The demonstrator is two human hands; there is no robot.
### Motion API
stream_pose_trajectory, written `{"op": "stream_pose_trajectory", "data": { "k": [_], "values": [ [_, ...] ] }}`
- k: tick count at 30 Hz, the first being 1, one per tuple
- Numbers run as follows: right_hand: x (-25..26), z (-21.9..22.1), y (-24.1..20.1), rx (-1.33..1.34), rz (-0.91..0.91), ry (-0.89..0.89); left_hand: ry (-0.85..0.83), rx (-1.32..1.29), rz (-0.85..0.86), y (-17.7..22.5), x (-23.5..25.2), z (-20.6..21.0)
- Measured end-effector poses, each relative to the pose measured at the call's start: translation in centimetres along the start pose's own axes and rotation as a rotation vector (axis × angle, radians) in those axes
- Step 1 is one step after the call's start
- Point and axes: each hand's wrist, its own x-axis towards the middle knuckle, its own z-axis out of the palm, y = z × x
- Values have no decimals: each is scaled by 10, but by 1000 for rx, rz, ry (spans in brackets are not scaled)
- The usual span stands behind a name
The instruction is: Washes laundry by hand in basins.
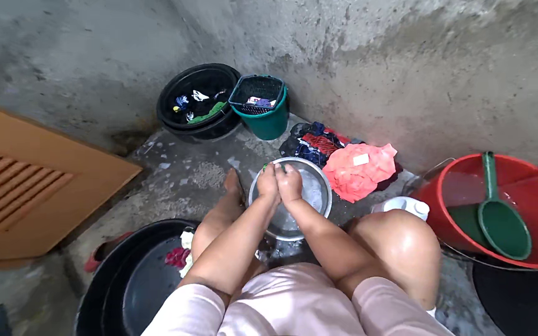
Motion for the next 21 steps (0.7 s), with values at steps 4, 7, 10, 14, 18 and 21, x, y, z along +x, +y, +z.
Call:
{"op": "stream_pose_trajectory", "data": {
  "k": [4, 7, 10, 14, 18, 21],
  "values": [
    [-2, 10, 18, -127, -149, -81, -162, 18, -94, -16, 22, -19],
    [13, 14, 49, -247, -129, -413, -141, 256, -195, -48, 47, -51],
    [37, 0, 102, -385, 92, -398, -57, 719, -183, -93, 61, -101],
    [52, -48, 180, -576, 508, -113, 7, 916, -412, -148, 61, -156],
    [53, -57, 214, -418, 723, -163, -42, 590, -628, -162, 62, -162],
    [67, -54, 221, -304, 796, -12, -26, 718, -425, -137, 72, -150]
  ]
}}
